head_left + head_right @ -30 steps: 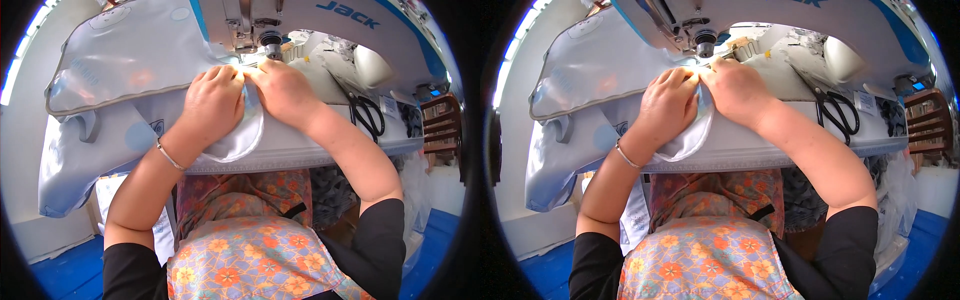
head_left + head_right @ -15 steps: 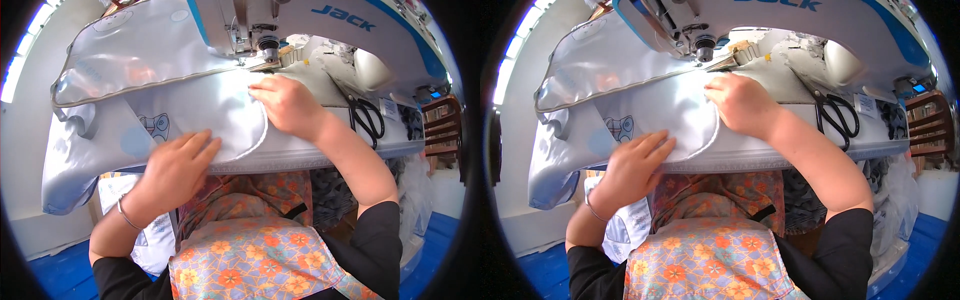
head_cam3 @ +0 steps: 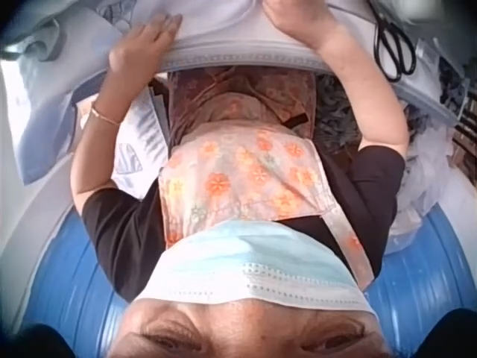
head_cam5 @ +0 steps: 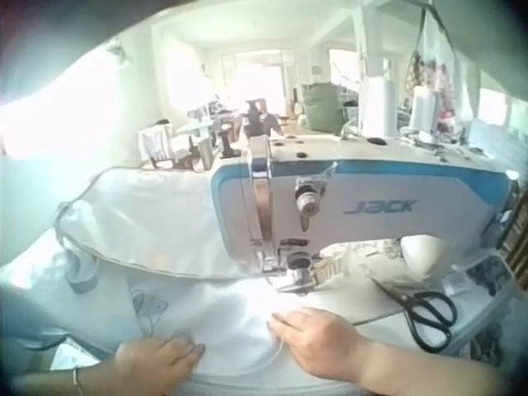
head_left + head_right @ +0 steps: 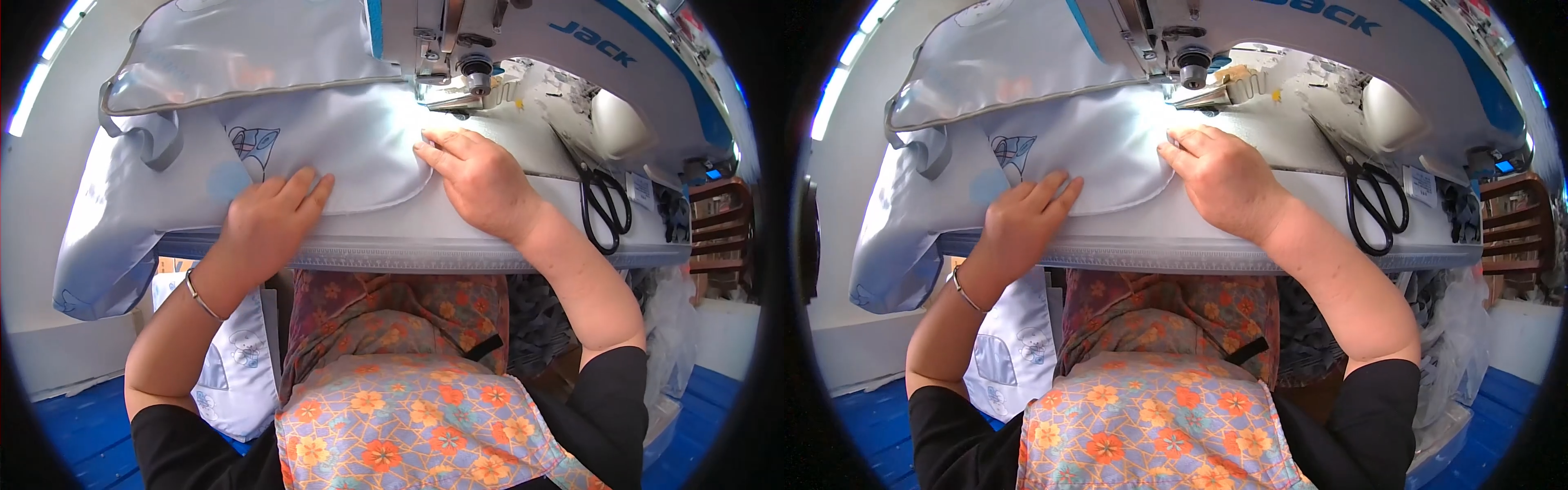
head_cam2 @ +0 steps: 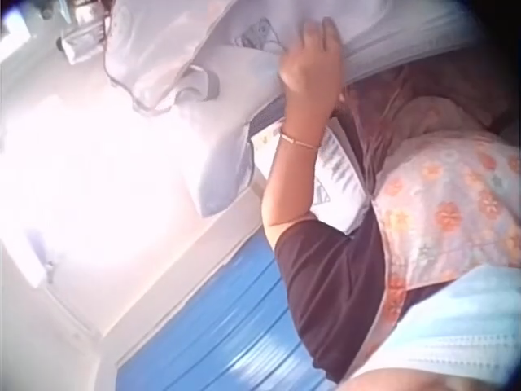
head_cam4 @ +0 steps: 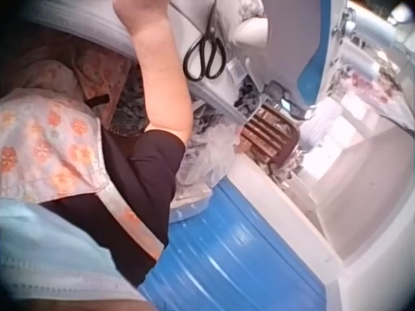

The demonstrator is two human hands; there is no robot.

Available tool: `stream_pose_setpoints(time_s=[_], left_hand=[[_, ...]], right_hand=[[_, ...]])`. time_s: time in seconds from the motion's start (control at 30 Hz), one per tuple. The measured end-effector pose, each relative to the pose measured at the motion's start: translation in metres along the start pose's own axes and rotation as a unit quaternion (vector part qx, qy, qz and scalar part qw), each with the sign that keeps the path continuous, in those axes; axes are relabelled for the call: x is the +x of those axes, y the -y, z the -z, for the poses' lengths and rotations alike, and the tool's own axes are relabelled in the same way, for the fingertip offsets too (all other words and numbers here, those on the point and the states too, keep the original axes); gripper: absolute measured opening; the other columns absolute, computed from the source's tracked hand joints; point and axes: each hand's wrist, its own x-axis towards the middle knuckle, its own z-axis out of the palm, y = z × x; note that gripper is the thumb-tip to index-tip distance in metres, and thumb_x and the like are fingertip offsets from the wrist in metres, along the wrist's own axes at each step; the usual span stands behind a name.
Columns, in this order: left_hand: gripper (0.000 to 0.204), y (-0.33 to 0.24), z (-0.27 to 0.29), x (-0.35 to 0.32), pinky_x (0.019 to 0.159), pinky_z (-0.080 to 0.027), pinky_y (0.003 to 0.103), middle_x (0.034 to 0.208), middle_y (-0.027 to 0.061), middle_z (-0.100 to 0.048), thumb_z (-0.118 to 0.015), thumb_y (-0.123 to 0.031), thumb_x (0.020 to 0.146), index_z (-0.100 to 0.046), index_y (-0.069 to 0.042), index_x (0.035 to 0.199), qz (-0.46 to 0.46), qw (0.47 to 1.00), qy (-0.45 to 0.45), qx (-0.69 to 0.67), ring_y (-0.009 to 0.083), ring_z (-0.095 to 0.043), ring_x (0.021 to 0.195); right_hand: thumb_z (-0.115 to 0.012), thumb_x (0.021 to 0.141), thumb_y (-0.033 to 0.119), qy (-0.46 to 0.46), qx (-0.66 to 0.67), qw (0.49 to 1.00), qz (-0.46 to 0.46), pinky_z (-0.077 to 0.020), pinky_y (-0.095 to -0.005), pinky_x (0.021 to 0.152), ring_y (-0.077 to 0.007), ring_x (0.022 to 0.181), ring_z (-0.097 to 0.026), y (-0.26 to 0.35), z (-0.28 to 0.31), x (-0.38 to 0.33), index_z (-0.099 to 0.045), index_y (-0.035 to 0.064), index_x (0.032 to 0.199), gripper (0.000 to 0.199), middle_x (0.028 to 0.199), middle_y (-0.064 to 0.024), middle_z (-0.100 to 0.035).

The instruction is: Using an industrial sewing machine to sew fabric pieces and plastic panels together.

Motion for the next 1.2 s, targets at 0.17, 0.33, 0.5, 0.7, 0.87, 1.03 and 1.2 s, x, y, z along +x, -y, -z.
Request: stream_pose_setpoints(time_s=[0.17,0.33,0.5,0.7,0.87,1.03,1.2], left_hand=[[0.044,0.01,-0.005,0.01,0.072,-0.055,0.032,0.111,0.0083,-0.065,-0.062,-0.011,0.075,-0.069,-0.006,0.119,0.017,1.0,-0.021,0.012,0.0206,-0.063,0.08],[0.041,0.019,-0.01,0.018,0.074,-0.054,0.034,0.099,0.0084,-0.063,-0.061,-0.011,0.077,-0.068,-0.005,0.117,0.018,0.999,-0.033,0.027,0.0226,-0.063,0.08],[0.041,0.008,-0.012,0.02,0.072,-0.054,0.033,0.09,0.0052,-0.061,-0.062,-0.012,0.076,-0.067,0.0,0.115,0.025,0.998,0.008,0.056,0.021,-0.064,0.08],[0.014,-0.031,0.002,0.03,0.063,-0.048,0.029,0.082,0.0017,-0.057,-0.063,-0.016,0.073,-0.066,-0.009,0.085,-0.006,0.992,0.101,0.075,0.0151,-0.06,0.075],[0.004,-0.061,-0.003,0.057,0.061,-0.049,0.03,0.078,0.0008,-0.058,-0.064,-0.017,0.075,-0.063,-0.014,0.078,0.029,0.997,0.066,-0.003,0.016,-0.061,0.072],[0.004,-0.069,-0.02,0.086,0.068,-0.055,0.032,0.08,0.0047,-0.066,-0.066,-0.013,0.076,-0.066,-0.012,0.08,0.125,0.986,0.05,-0.095,0.019,-0.069,0.076],[0.006,-0.062,-0.015,0.11,0.08,-0.054,0.041,0.083,0.0128,-0.067,-0.059,-0.005,0.08,-0.063,-0.003,0.083,0.215,0.955,0.064,-0.196,0.0323,-0.067,0.086]], right_hand=[[-0.06,0.076,-0.008,0.012,-0.022,0.999,-0.028,-0.0548,-0.0404,0.092,-0.0339,0.104,-0.066,0.008,-0.002,0.004,-0.069,0.0003,0.119,0.045,0.117,-0.0197,-0.067],[-0.06,0.079,-0.005,0.023,-0.045,0.998,-0.035,-0.0541,-0.0399,0.091,-0.0339,0.105,-0.064,0.01,-0.007,0.011,-0.067,-0.0002,0.122,0.044,0.119,-0.02,-0.066],[-0.059,0.084,-0.002,0.019,-0.077,0.995,-0.06,-0.0508,-0.0419,0.098,-0.0352,0.111,-0.062,0.012,-0.015,0.016,-0.065,-0.0008,0.125,0.042,0.124,-0.0207,-0.064],[-0.059,0.085,-0.001,0.009,-0.097,0.994,-0.056,-0.0494,-0.0425,0.102,-0.0363,0.117,-0.06,0.007,-0.021,0.014,-0.063,-0.0035,0.126,0.042,0.127,-0.0213,-0.063],[-0.06,0.084,-0.001,-0.002,-0.084,0.995,-0.061,-0.0504,-0.0422,0.101,-0.0349,0.117,-0.062,0.006,-0.02,0.014,-0.063,-0.0041,0.124,0.041,0.127,-0.0204,-0.064],[-0.063,0.082,0.002,-0.009,-0.057,0.996,-0.064,-0.0525,-0.0421,0.098,-0.0344,0.111,-0.065,0.002,-0.018,0.014,-0.067,-0.0033,0.117,0.036,0.122,-0.0186,-0.067],[-0.065,0.082,0.003,-0.033,-0.028,0.997,-0.058,-0.0531,-0.0416,0.097,-0.0344,0.111,-0.065,-0.002,-0.018,0.018,-0.07,-0.0016,0.113,0.032,0.12,-0.0179,-0.068]])
